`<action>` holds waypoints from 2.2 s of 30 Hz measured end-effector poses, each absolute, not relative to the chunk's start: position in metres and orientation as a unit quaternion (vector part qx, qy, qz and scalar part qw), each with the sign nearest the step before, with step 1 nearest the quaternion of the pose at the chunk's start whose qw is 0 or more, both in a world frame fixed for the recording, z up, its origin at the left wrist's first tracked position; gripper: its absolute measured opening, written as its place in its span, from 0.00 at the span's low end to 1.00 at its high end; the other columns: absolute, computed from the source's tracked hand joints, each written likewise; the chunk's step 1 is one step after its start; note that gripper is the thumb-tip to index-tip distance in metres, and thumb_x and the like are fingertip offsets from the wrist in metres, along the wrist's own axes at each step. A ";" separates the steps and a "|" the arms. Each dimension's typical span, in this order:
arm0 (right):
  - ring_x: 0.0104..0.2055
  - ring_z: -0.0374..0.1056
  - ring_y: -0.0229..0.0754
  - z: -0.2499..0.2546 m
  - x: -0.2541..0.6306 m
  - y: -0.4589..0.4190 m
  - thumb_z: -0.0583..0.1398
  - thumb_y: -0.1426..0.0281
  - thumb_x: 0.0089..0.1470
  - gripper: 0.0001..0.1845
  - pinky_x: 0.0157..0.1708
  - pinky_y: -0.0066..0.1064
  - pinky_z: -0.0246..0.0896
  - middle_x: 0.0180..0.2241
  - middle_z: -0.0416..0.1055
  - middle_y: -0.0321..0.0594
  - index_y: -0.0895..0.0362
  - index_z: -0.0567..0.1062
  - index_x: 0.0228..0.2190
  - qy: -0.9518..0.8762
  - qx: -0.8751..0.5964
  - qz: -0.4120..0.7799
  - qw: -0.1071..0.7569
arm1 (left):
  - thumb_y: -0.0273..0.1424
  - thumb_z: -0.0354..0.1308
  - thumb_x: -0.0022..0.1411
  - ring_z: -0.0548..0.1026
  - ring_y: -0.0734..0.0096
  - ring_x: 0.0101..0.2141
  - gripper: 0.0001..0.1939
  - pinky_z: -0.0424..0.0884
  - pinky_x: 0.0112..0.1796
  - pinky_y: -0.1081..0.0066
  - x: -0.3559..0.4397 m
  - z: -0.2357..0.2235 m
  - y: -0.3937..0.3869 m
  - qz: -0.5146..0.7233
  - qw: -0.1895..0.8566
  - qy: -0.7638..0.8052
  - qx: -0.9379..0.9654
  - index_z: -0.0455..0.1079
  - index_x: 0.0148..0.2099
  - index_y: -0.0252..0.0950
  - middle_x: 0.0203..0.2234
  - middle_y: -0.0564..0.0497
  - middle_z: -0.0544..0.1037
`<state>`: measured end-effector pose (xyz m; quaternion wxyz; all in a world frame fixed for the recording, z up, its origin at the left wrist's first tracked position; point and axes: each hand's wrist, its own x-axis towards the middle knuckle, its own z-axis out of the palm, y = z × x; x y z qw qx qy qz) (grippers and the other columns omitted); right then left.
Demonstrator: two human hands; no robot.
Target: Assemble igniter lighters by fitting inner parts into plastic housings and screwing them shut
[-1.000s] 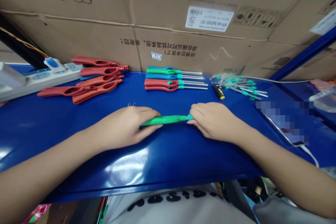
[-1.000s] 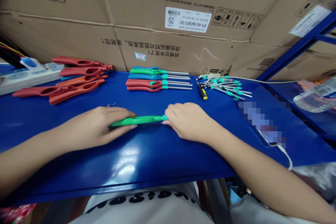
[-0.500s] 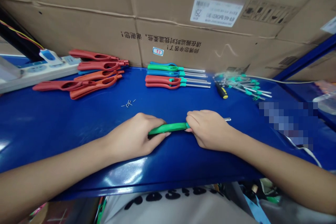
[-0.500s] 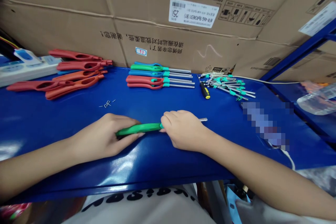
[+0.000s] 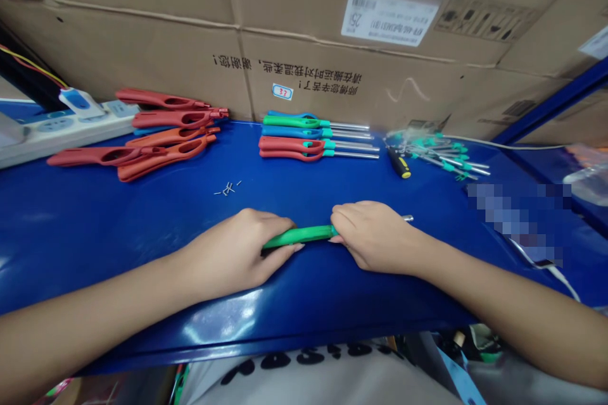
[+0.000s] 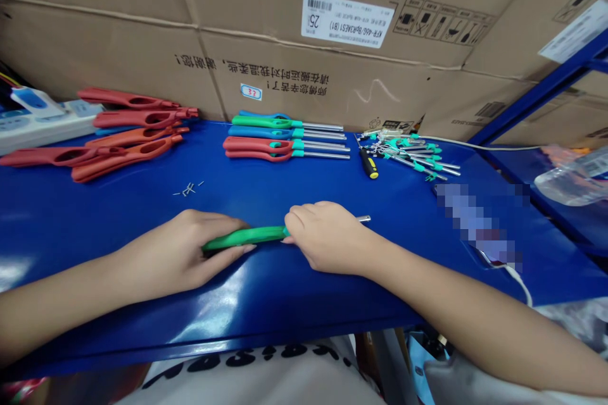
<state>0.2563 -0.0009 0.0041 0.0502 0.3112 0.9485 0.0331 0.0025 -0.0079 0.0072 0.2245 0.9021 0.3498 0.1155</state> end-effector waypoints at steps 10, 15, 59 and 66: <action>0.33 0.65 0.43 0.009 0.265 0.009 0.47 0.62 0.70 0.18 0.31 0.33 0.50 0.38 0.71 0.45 0.60 0.71 0.39 0.939 0.343 0.010 0.024 | 0.37 0.51 0.71 0.78 0.62 0.37 0.11 0.71 0.36 0.66 0.003 0.006 -0.003 0.106 0.177 0.392 0.897 0.71 0.49 0.39 0.39 0.50 0.79; 0.34 0.66 0.42 0.014 0.268 0.011 0.48 0.60 0.70 0.18 0.32 0.32 0.52 0.38 0.71 0.43 0.59 0.70 0.38 0.937 0.350 -0.021 0.003 | 0.36 0.52 0.70 0.79 0.62 0.40 0.12 0.71 0.37 0.67 0.003 0.007 -0.002 0.120 0.158 0.387 0.900 0.71 0.51 0.39 0.43 0.49 0.79; 0.33 0.67 0.42 0.001 0.258 0.007 0.47 0.60 0.71 0.20 0.29 0.33 0.45 0.35 0.75 0.41 0.58 0.72 0.37 0.951 0.308 0.007 0.002 | 0.48 0.44 0.73 0.73 0.67 0.24 0.20 0.62 0.26 0.72 -0.014 0.029 0.001 -0.020 0.223 0.383 0.896 0.70 0.44 0.41 0.24 0.52 0.73; 0.36 0.68 0.43 0.000 0.262 0.011 0.48 0.61 0.70 0.17 0.32 0.32 0.50 0.38 0.74 0.43 0.58 0.72 0.38 0.942 0.336 -0.012 -0.009 | 0.46 0.44 0.74 0.77 0.64 0.31 0.19 0.68 0.32 0.69 -0.008 0.026 0.002 -0.003 0.196 0.391 0.899 0.69 0.47 0.40 0.31 0.50 0.77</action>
